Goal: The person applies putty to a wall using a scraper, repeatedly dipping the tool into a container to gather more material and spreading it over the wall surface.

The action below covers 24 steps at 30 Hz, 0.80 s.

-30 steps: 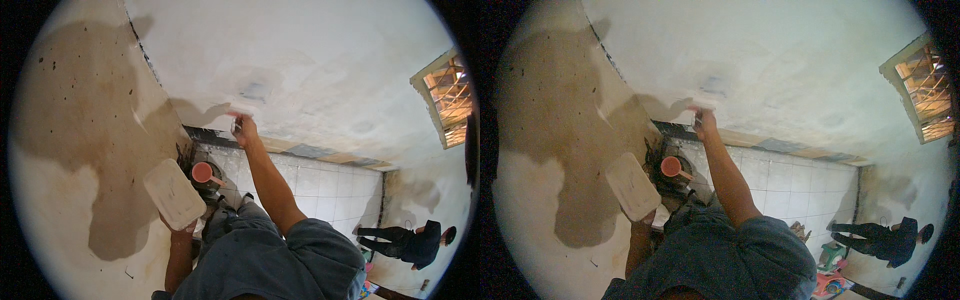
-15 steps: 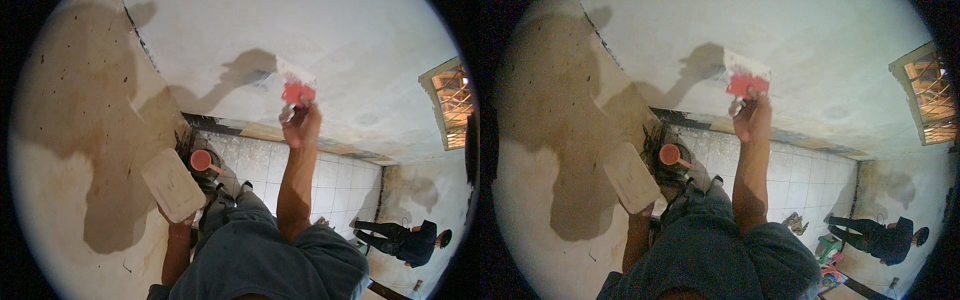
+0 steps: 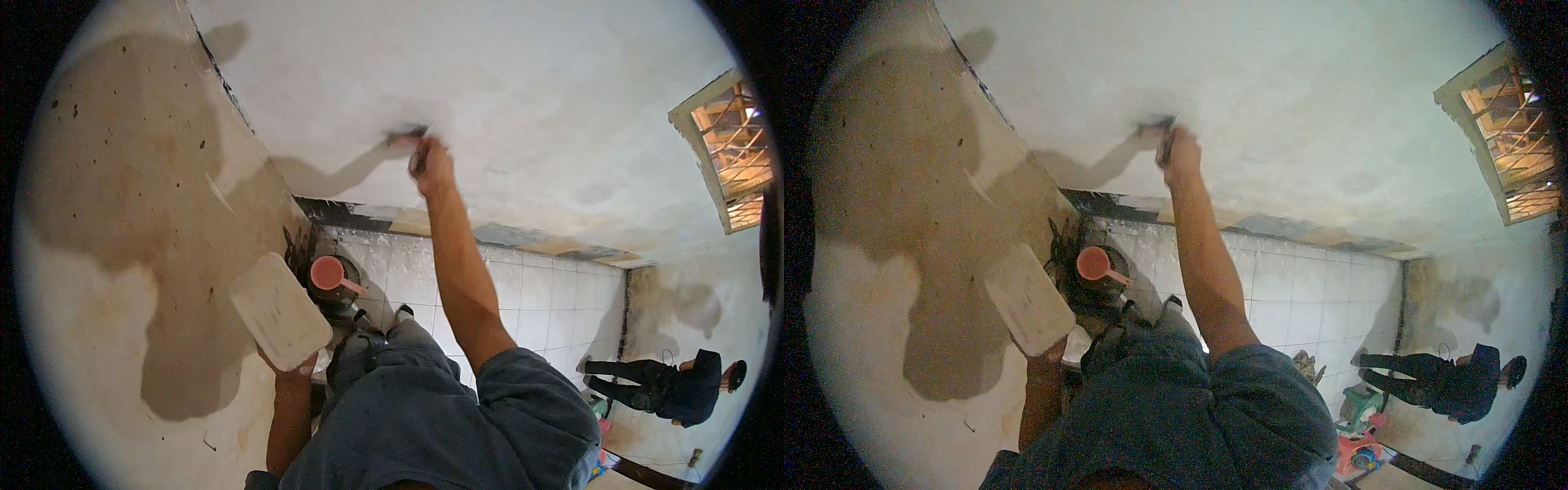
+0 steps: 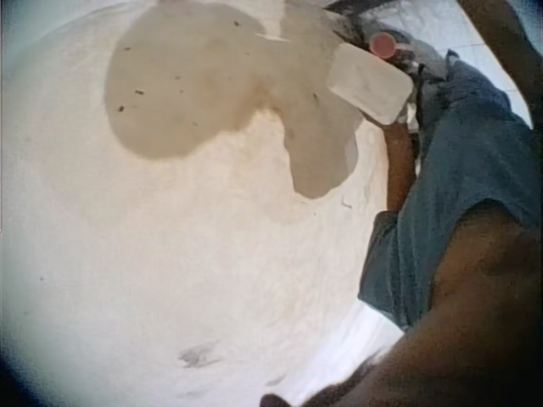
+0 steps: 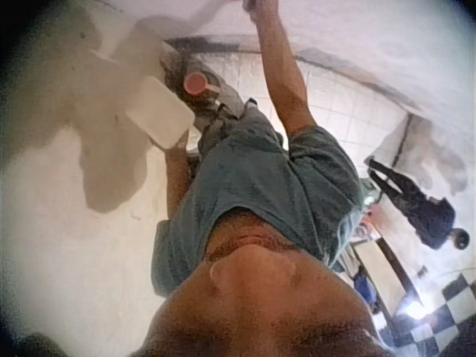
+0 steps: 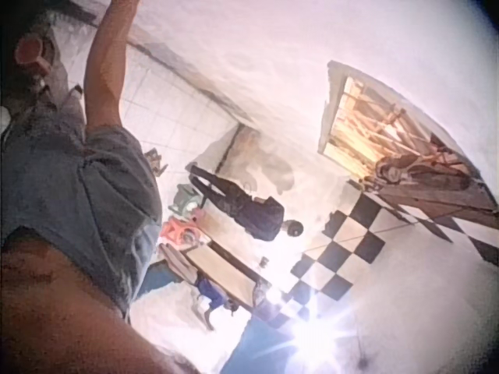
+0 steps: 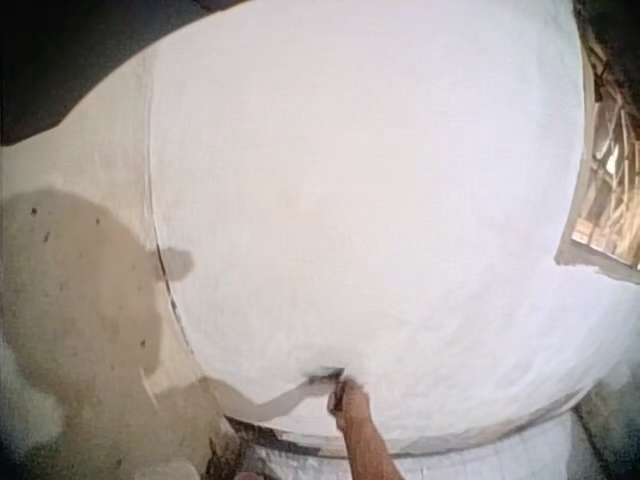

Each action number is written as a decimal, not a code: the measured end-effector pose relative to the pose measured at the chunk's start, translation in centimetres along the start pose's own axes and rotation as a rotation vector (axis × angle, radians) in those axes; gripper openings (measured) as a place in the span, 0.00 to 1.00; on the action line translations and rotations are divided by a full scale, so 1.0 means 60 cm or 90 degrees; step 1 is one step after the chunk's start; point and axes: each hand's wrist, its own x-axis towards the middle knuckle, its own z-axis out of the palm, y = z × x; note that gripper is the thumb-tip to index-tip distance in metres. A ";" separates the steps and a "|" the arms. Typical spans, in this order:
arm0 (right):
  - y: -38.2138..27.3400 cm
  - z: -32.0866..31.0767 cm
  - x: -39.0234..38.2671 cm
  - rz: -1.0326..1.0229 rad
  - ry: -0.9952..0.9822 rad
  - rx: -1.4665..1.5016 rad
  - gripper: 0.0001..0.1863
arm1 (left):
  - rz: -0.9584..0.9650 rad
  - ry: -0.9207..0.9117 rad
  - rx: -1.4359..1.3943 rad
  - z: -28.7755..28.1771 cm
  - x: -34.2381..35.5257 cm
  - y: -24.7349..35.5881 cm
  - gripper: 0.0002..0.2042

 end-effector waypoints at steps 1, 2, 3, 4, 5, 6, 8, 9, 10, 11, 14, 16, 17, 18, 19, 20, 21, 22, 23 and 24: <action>-0.052 0.019 -0.018 -0.027 -0.088 0.037 0.11 | 0.022 -0.008 0.121 -0.002 -0.002 0.002 0.25; -0.100 0.043 -0.040 -0.081 -0.094 0.038 0.11 | 0.057 -0.045 0.271 -0.008 0.000 0.008 0.26; -0.146 0.064 -0.065 -0.116 -0.090 0.048 0.10 | 0.091 -0.081 0.421 -0.015 0.003 0.016 0.28; -0.188 0.081 -0.094 -0.194 -0.162 0.079 0.10 | 0.122 -0.117 0.571 -0.024 0.006 0.026 0.30; -0.229 0.091 -0.125 -0.192 -0.160 0.077 0.08 | 0.151 -0.153 0.722 -0.032 0.010 0.038 0.31; -0.265 0.100 -0.155 -0.232 -0.239 0.088 0.09 | 0.177 -0.190 0.872 -0.040 0.014 0.049 0.33; -0.321 0.106 -0.212 -0.277 -0.236 0.028 0.09 | 0.025 -0.245 0.667 -0.047 0.022 0.069 0.35; -0.344 0.103 -0.237 -0.267 -0.271 0.028 0.10 | -0.050 -0.274 0.562 -0.048 0.026 0.076 0.36; -0.362 0.095 -0.258 -0.257 -0.306 0.028 0.10 | -0.009 -0.254 0.691 -0.053 0.028 0.080 0.36; -0.371 0.082 -0.276 -0.264 -0.332 0.032 0.10 | 0.034 -0.235 0.818 -0.057 0.030 0.080 0.36; -0.359 0.034 -0.300 -0.322 -0.332 0.014 0.08 | 0.102 -0.213 0.889 -0.061 0.045 0.064 0.36; -0.317 0.001 -0.291 -0.337 -0.238 0.076 0.08 | 0.058 -0.254 0.854 -0.054 0.059 0.040 0.37; -0.290 -0.020 -0.286 -0.338 -0.187 0.041 0.08 | 0.002 -0.298 0.845 -0.051 0.065 0.025 0.36; -0.261 -0.041 -0.279 -0.370 -0.222 0.000 0.08 | -0.054 -0.340 0.833 -0.049 0.070 0.008 0.36; -0.232 -0.059 -0.271 -0.327 -0.184 -0.038 0.09 | -0.110 -0.380 0.821 -0.046 0.071 -0.009 0.36; -0.207 -0.074 -0.259 -0.301 -0.154 -0.080 0.09 | -0.167 -0.421 0.809 -0.045 0.075 -0.025 0.35; -0.181 -0.085 -0.248 -0.299 -0.161 -0.113 0.10 | -0.171 -0.434 0.834 -0.041 0.081 -0.039 0.36; -0.155 -0.094 -0.239 -0.285 -0.112 -0.154 0.11 | -0.175 -0.448 0.859 -0.039 0.085 -0.049 0.37; -0.134 -0.101 -0.230 -0.284 -0.132 -0.176 0.11 | -0.124 -0.439 0.921 -0.038 0.089 -0.057 0.38; -0.117 -0.105 -0.222 -0.270 -0.109 -0.207 0.11 | -0.105 -0.422 0.929 -0.039 0.089 -0.060 0.38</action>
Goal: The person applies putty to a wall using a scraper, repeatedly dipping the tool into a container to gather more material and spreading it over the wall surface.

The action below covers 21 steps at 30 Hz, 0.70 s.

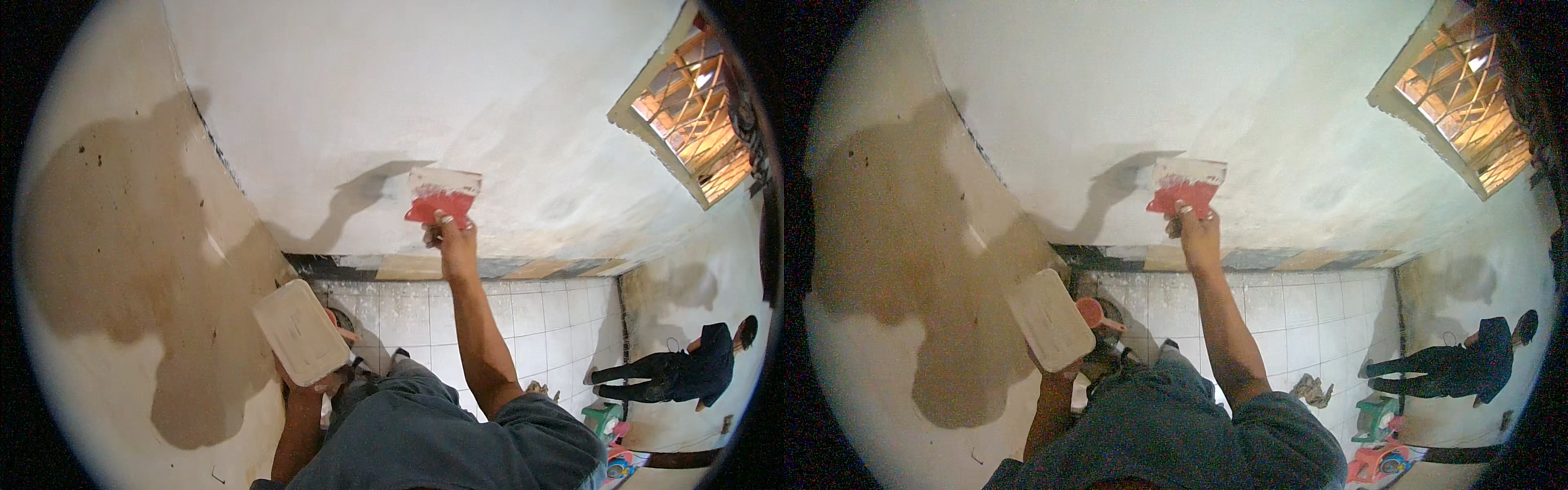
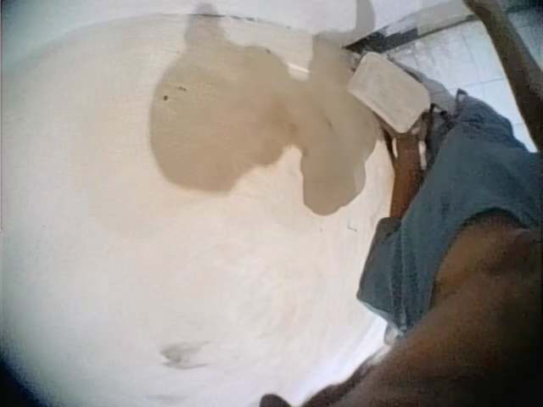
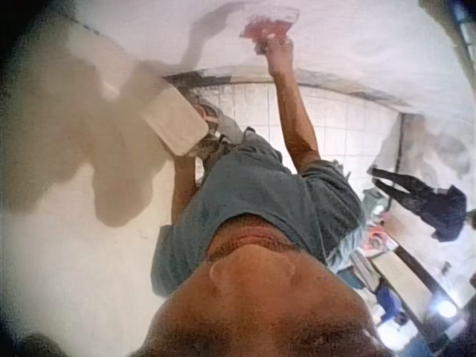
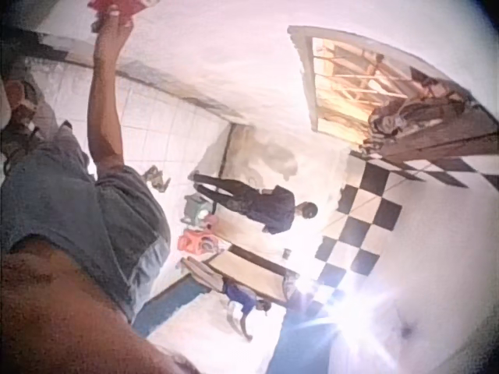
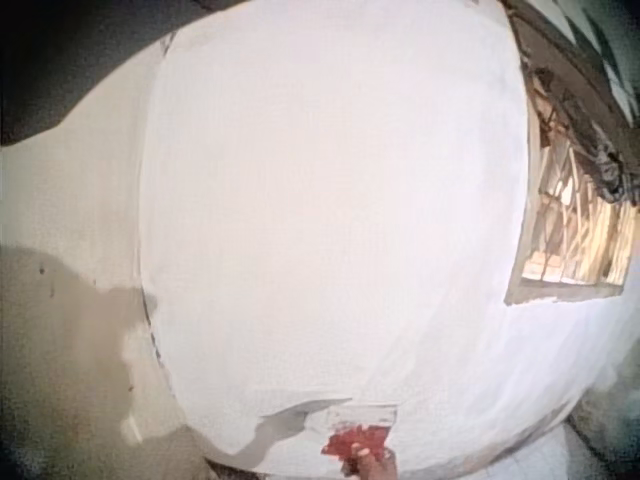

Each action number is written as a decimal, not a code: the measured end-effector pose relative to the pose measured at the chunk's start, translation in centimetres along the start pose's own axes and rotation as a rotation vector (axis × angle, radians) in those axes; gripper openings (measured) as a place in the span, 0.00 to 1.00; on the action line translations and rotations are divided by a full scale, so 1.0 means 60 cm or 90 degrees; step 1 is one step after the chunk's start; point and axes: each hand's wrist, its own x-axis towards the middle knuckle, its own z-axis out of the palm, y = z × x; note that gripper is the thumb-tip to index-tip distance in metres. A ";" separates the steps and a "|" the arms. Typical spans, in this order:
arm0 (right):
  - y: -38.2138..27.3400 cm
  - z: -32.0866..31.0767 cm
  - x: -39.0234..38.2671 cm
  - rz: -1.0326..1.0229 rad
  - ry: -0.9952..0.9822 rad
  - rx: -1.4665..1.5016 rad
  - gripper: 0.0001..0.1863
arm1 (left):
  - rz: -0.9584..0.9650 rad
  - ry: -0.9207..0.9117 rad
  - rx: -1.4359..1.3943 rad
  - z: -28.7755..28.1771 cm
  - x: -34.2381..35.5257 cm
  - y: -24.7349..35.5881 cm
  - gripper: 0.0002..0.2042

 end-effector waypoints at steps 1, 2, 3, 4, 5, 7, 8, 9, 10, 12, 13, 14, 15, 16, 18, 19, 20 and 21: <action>0.013 0.004 0.003 -0.021 0.018 -0.025 0.13 | 0.000 0.022 0.009 -0.001 0.001 -0.002 0.38; 0.021 0.008 0.005 -0.092 0.009 -0.026 0.14 | -0.008 0.045 0.020 -0.002 -0.004 -0.001 0.38; 0.024 0.013 0.009 -0.139 0.016 -0.042 0.14 | -0.014 0.060 0.027 -0.009 -0.004 -0.003 0.37; 0.022 0.018 0.010 -0.165 0.039 -0.072 0.15 | -0.020 0.077 0.030 -0.016 -0.010 -0.004 0.37; 0.016 0.024 0.013 -0.168 0.072 -0.109 0.15 | -0.027 0.093 0.039 -0.023 -0.013 -0.004 0.37; -0.009 0.036 0.014 -0.215 0.044 -0.036 0.13 | -0.042 0.116 0.043 -0.039 -0.016 -0.007 0.36; -0.026 0.041 0.011 -0.225 0.037 -0.006 0.12 | -0.045 0.127 0.043 -0.045 -0.018 -0.008 0.35; -0.043 0.047 0.007 -0.213 0.034 0.020 0.11 | -0.052 0.135 0.040 -0.051 -0.016 -0.011 0.35; -0.061 0.051 0.002 -0.206 0.027 0.046 0.11 | -0.057 0.144 0.040 -0.057 -0.013 -0.015 0.35; -0.092 0.058 -0.012 -0.195 -0.001 0.084 0.12 | -0.065 0.161 0.028 -0.065 -0.009 -0.024 0.34; -0.104 0.060 -0.021 -0.188 -0.022 0.096 0.13 | -0.071 0.170 0.020 -0.069 -0.005 -0.029 0.33; -0.114 0.061 -0.029 -0.168 -0.030 0.105 0.14 | -0.074 0.178 0.012 -0.073 0.000 -0.034 0.33; -0.120 0.062 -0.037 -0.169 -0.057 0.099 0.13 | -0.077 0.186 0.002 -0.077 0.004 -0.040 0.33; -0.122 0.062 -0.048 -0.150 -0.072 0.086 0.12 | -0.076 0.193 -0.007 -0.082 0.010 -0.045 0.32; -0.118 0.062 -0.067 -0.118 -0.118 0.039 0.11 | -0.070 0.208 -0.027 -0.088 0.026 -0.058 0.32; -0.111 0.062 -0.078 -0.109 -0.149 -0.001 0.11 | -0.066 0.214 -0.043 -0.092 0.033 -0.063 0.31; -0.102 0.064 -0.087 -0.109 -0.184 -0.039 0.10 | -0.048 0.219 -0.003 -0.094 0.039 -0.065 0.31; -0.091 0.063 -0.102 -0.100 -0.202 -0.084 0.10 | -0.059 0.233 -0.072 -0.093 0.046 -0.069 0.31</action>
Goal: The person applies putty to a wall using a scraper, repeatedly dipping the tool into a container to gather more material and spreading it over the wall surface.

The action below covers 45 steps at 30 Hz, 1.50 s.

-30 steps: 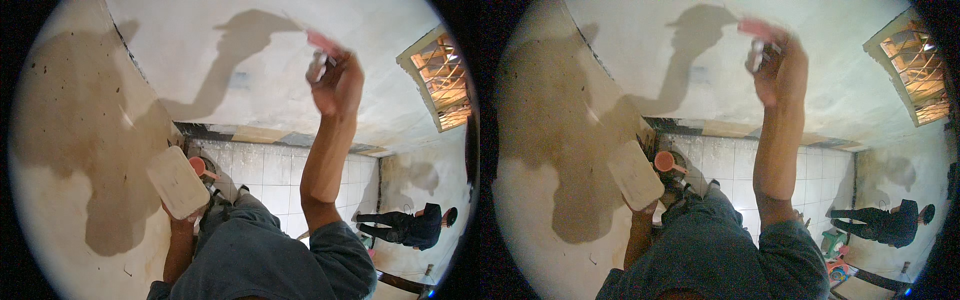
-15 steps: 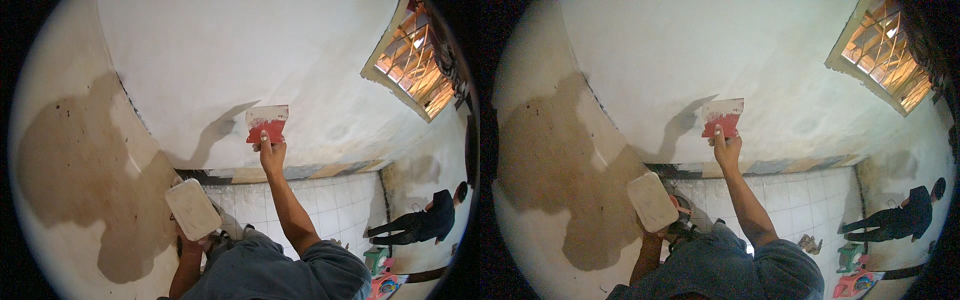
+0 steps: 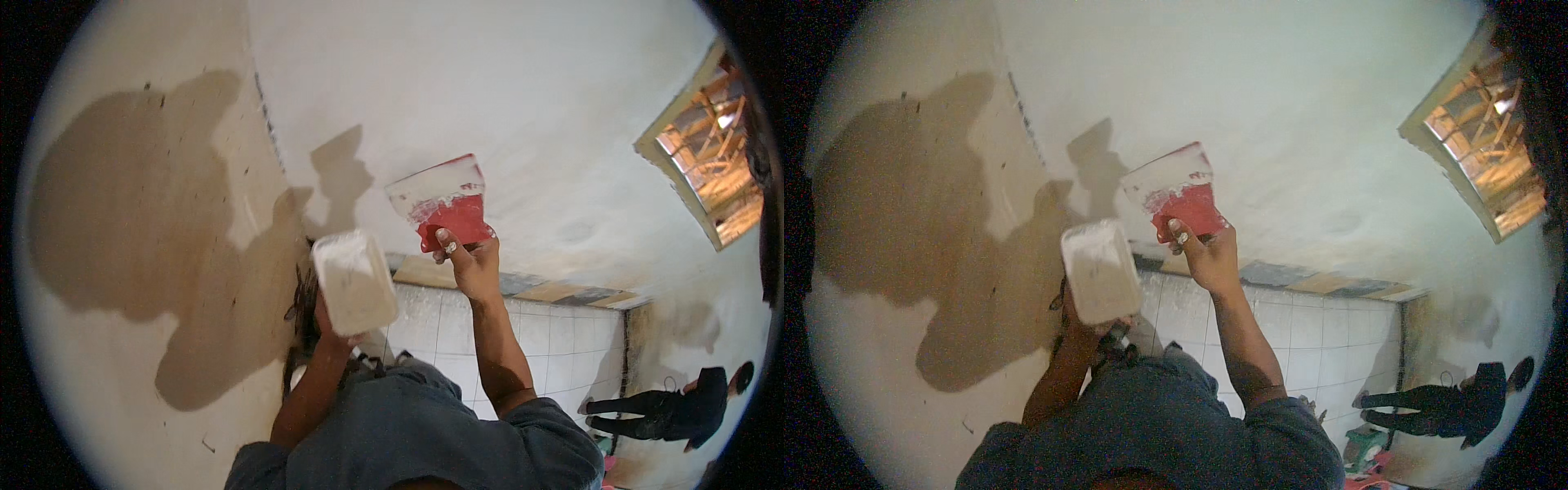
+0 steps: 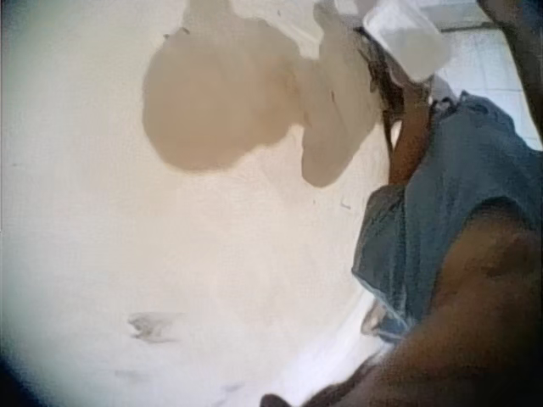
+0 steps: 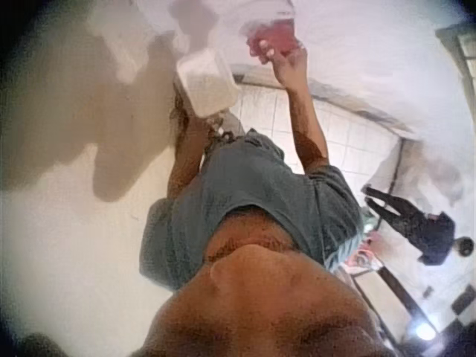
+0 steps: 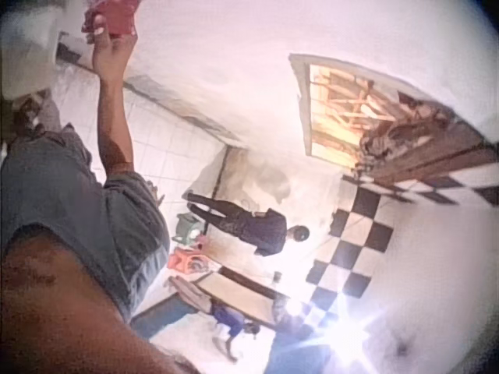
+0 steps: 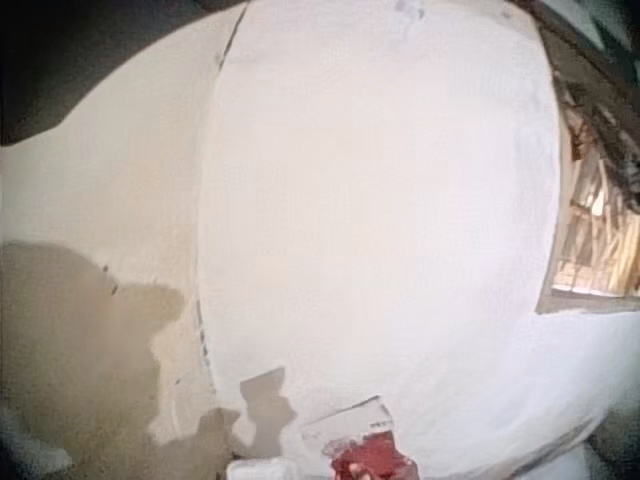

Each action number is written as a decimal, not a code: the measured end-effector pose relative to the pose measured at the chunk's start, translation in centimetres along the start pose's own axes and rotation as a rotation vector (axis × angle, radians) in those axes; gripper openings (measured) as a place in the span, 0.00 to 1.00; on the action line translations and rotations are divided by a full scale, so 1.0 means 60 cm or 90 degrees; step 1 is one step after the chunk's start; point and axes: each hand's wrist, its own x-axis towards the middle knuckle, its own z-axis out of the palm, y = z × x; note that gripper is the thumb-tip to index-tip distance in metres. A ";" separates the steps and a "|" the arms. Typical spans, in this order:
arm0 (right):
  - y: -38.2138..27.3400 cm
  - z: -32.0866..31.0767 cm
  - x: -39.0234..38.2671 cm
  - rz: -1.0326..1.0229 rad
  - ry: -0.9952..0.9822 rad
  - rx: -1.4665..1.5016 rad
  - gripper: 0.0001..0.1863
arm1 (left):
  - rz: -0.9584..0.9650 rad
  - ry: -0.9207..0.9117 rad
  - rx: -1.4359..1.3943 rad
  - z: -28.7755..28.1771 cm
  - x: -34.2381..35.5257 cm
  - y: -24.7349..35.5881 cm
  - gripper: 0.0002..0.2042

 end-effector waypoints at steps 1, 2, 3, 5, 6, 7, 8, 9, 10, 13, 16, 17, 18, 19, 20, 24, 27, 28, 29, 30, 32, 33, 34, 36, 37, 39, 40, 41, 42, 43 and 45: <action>0.008 0.006 -0.011 0.011 -0.038 -0.045 0.11 | 0.003 0.008 -0.008 0.005 0.006 0.000 0.30; 0.016 0.013 -0.022 0.010 -0.079 -0.091 0.12 | 0.004 0.009 -0.015 0.010 0.009 0.002 0.30; 0.023 0.016 -0.030 0.027 -0.102 -0.157 0.13 | 0.002 0.006 -0.021 0.016 0.013 0.002 0.30; 0.035 0.025 -0.049 -0.120 -0.139 -0.227 0.13 | -0.012 -0.022 -0.034 0.030 0.021 0.006 0.30; 0.039 0.026 -0.057 -0.200 -0.152 -0.331 0.13 | -0.026 -0.039 -0.039 0.036 0.023 0.006 0.30; 0.040 0.025 -0.063 -0.274 -0.158 -0.428 0.12 | -0.030 -0.052 -0.046 0.041 0.024 0.005 0.30; 0.041 0.024 -0.067 -0.272 -0.144 -0.451 0.11 | 0.137 -0.050 0.179 0.046 0.026 0.000 0.30; 0.041 0.021 -0.071 -0.262 -0.125 -0.467 0.09 | 0.314 -0.040 0.404 0.051 0.029 -0.007 0.31; 0.040 0.019 -0.074 -0.253 -0.105 -0.482 0.08 | 0.363 -0.036 0.467 0.053 0.028 -0.006 0.31; 0.037 0.013 -0.078 -0.246 -0.121 -0.506 0.07 | 0.084 0.027 0.039 0.058 0.023 -0.003 0.31; 0.035 0.014 -0.079 -0.261 -0.155 -0.530 0.07 | 0.018 0.055 -0.073 0.068 0.021 -0.006 0.30; 0.035 0.015 -0.080 -0.266 -0.163 -0.541 0.07 | 0.026 0.053 -0.073 0.072 0.022 -0.006 0.29; 0.035 0.016 -0.081 -0.283 -0.155 -0.535 0.07 | 0.034 0.051 -0.072 0.078 0.024 -0.006 0.29; 0.036 0.017 -0.081 -0.300 -0.146 -0.529 0.07 | 0.042 0.047 -0.071 0.083 0.027 -0.005 0.28; 0.036 0.018 -0.082 -0.317 -0.137 -0.524 0.07 | 0.050 0.055 -0.049 0.089 0.029 -0.005 0.28; 0.037 0.011 -0.084 -0.325 -0.161 -0.570 0.09 | 0.081 0.102 0.057 0.113 0.024 0.000 0.42; 0.041 0.002 -0.084 -0.304 -0.192 -0.614 0.20 | 0.118 0.074 0.110 0.128 0.016 0.002 0.40; 0.044 0.000 -0.085 -0.270 -0.207 -0.611 0.19 | 0.131 0.075 0.108 0.132 0.014 0.002 0.34; 0.046 -0.002 -0.085 -0.211 -0.215 -0.610 0.19 | 0.191 0.000 0.184 0.136 0.014 0.001 0.32; 0.050 -0.003 -0.086 -0.259 -0.221 -0.608 0.17 | 0.249 -0.055 0.248 0.139 0.016 -0.001 0.29; 0.057 -0.004 -0.088 -0.279 -0.237 -0.608 0.15 | 0.227 -0.066 0.218 0.142 0.018 0.001 0.27; 0.061 -0.005 -0.089 -0.283 -0.232 -0.606 0.15 | 0.145 -0.023 0.125 0.142 0.019 0.003 0.28; 0.064 -0.007 -0.089 -0.259 -0.243 -0.607 0.14 | 0.077 0.034 0.037 0.142 0.020 0.002 0.28; 0.071 -0.012 -0.091 -0.232 -0.267 -0.621 0.13 | 0.130 0.022 0.148 0.139 0.020 0.000 0.28; 0.074 -0.014 -0.091 -0.232 -0.282 -0.636 0.13 | 0.169 -0.006 0.201 0.137 0.020 -0.003 0.28; 0.079 -0.020 -0.090 -0.253 -0.298 -0.662 0.13 | 0.308 -0.027 0.425 0.131 0.020 -0.007 0.27; 0.081 -0.023 -0.090 -0.275 -0.298 -0.674 0.13 | 0.290 -0.026 0.382 0.127 0.021 -0.007 0.27; 0.083 -0.026 -0.089 -0.293 -0.291 -0.686 0.13 | 0.273 -0.024 0.339 0.121 0.023 -0.007 0.27; 0.084 -0.029 -0.088 -0.331 -0.298 -0.710 0.14 | 0.163 0.006 0.147 0.115 0.025 -0.006 0.27; 0.085 -0.032 -0.086 -0.365 -0.299 -0.735 0.14 | 0.051 0.035 -0.046 0.107 0.027 -0.005 0.27; 0.088 -0.036 -0.082 -0.407 -0.314 -0.791 0.15 | 0.046 0.035 -0.056 0.090 0.028 -0.007 0.27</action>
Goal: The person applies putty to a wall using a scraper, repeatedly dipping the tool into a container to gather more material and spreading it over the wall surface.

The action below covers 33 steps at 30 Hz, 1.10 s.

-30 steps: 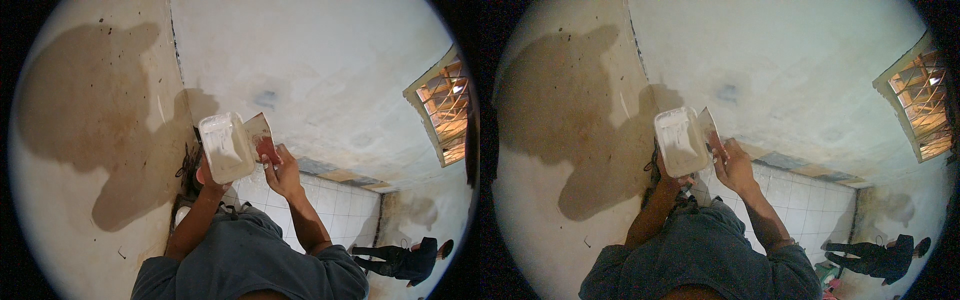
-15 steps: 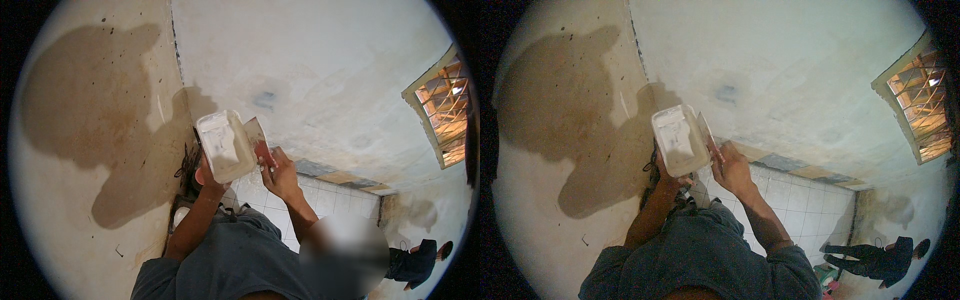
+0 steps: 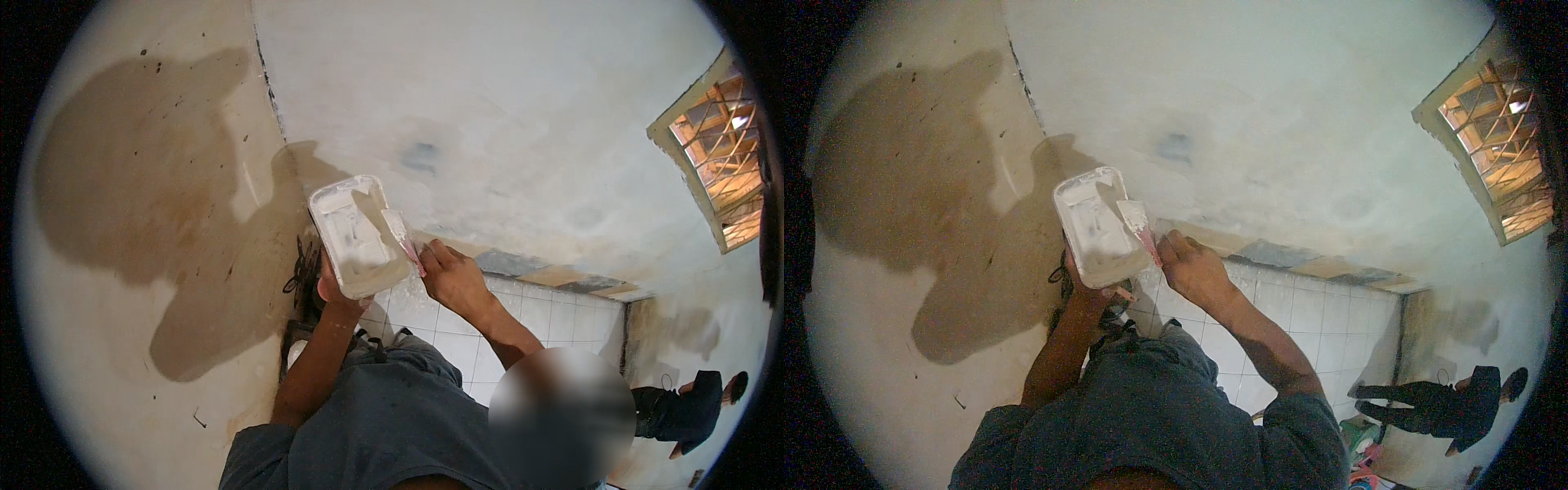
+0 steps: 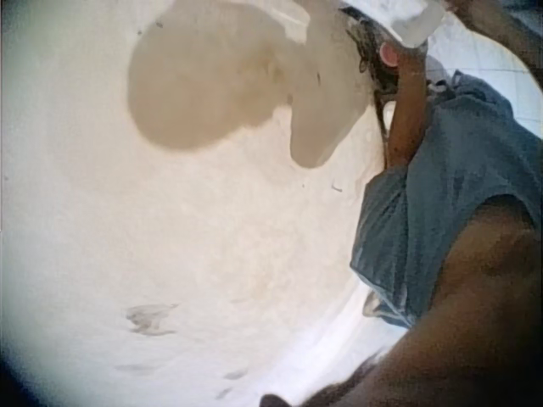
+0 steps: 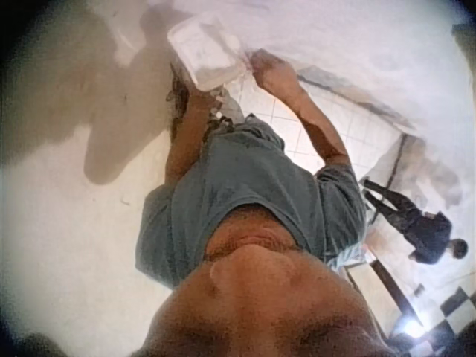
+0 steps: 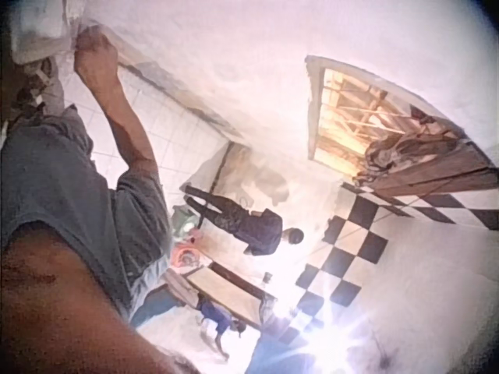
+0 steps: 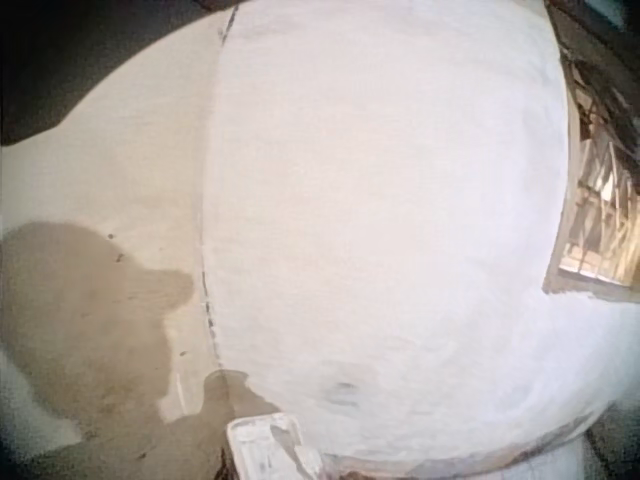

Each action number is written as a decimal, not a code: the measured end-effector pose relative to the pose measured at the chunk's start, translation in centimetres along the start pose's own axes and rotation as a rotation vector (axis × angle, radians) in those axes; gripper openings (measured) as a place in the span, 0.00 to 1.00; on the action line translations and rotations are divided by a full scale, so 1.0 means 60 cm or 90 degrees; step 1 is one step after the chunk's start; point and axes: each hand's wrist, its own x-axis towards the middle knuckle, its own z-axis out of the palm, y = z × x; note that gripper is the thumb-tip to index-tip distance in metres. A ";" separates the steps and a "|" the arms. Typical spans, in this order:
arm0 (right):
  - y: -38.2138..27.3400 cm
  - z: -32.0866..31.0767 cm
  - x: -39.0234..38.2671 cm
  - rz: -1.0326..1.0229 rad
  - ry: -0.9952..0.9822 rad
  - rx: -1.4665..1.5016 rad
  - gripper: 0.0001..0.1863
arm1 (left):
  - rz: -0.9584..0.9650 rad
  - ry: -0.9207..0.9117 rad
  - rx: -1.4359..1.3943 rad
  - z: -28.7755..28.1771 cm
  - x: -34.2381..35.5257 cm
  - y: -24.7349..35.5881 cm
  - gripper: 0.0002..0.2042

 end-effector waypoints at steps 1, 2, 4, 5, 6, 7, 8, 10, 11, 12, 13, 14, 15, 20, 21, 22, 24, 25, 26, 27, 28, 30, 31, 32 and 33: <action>0.003 0.001 0.000 -0.011 -0.017 -0.029 0.15 | -0.003 -0.001 -0.006 -0.010 0.000 0.000 0.27; 0.007 0.002 -0.001 -0.020 -0.054 -0.059 0.16 | 0.038 -0.011 0.090 -0.019 0.001 -0.002 0.27; 0.015 0.006 -0.001 -0.049 -0.006 -0.090 0.18 | 0.121 -0.035 0.283 -0.035 0.002 -0.005 0.28; 0.019 0.009 -0.002 -0.059 0.016 -0.113 0.19 | 0.148 -0.073 0.315 -0.041 -0.001 -0.006 0.29; 0.023 0.013 -0.002 -0.057 0.003 -0.105 0.19 | 0.175 -0.111 0.347 -0.046 -0.005 -0.006 0.30; 0.028 0.017 -0.002 -0.052 -0.003 -0.105 0.19 | 0.147 -0.134 0.286 -0.048 -0.005 -0.004 0.30; 0.033 0.022 -0.002 -0.049 -0.009 -0.103 0.18 | 0.117 -0.154 0.226 -0.049 -0.007 -0.003 0.31; 0.046 0.029 0.000 -0.038 -0.004 -0.122 0.18 | 0.031 -0.147 0.074 -0.047 -0.006 0.002 0.33; 0.052 0.031 0.002 -0.034 -0.002 -0.136 0.17 | 0.031 -0.138 0.074 -0.045 -0.006 0.004 0.33; 0.060 0.031 0.006 -0.031 0.016 -0.140 0.18 | 0.115 -0.114 0.226 -0.043 -0.007 0.002 0.33; 0.067 0.027 0.011 -0.028 0.034 -0.148 0.18 | 0.167 -0.099 0.328 -0.042 -0.009 0.000 0.33; 0.074 0.021 0.017 -0.010 0.029 -0.167 0.18 | 0.172 -0.072 0.329 -0.042 -0.011 -0.003 0.33; 0.081 0.011 0.023 0.018 0.007 -0.153 0.16 | 0.145 -0.055 0.281 -0.044 -0.013 -0.006 0.33; 0.085 -0.067 0.063 0.172 0.138 0.150 0.10 | 0.310 -0.073 0.387 -0.057 -0.006 -0.021 0.31; 0.080 -0.084 0.072 0.199 0.162 0.263 0.10 | 0.127 -0.053 0.241 -0.059 -0.002 -0.002 0.31; 0.075 -0.100 0.081 0.235 0.190 0.376 0.11 | 0.033 0.023 0.153 -0.058 -0.001 -0.003 0.30; 0.060 -0.123 0.100 0.227 0.190 0.477 0.15 | -0.016 0.033 0.038 -0.053 -0.001 -0.002 0.29; 0.054 -0.133 0.109 0.242 0.150 0.504 0.16 | 0.003 0.065 0.012 -0.049 -0.003 -0.004 0.29; 0.050 -0.140 0.118 0.258 0.110 0.529 0.18 | -0.019 0.044 0.035 -0.046 -0.007 -0.003 0.28; 0.047 -0.144 0.128 0.283 0.048 0.557 0.17 | -0.042 0.023 0.056 -0.043 -0.011 -0.004 0.28; 0.046 -0.146 0.139 0.284 0.013 0.479 0.16 | -0.040 0.015 0.076 -0.040 -0.010 -0.007 0.28; 0.050 -0.146 0.160 0.264 -0.058 0.332 0.15 | -0.010 0.013 0.115 -0.037 -0.006 -0.012 0.28; 0.053 -0.146 0.169 0.245 -0.081 0.362 0.15 | 0.013 0.007 0.186 -0.036 -0.006 -0.010 0.28; 0.058 -0.144 0.181 0.209 -0.109 0.318 0.15 | 0.037 0.003 0.257 -0.034 -0.004 -0.010 0.28; 0.064 -0.141 0.193 0.175 -0.137 0.274 0.15 | 0.055 -0.012 0.379 -0.032 -0.006 -0.005 0.28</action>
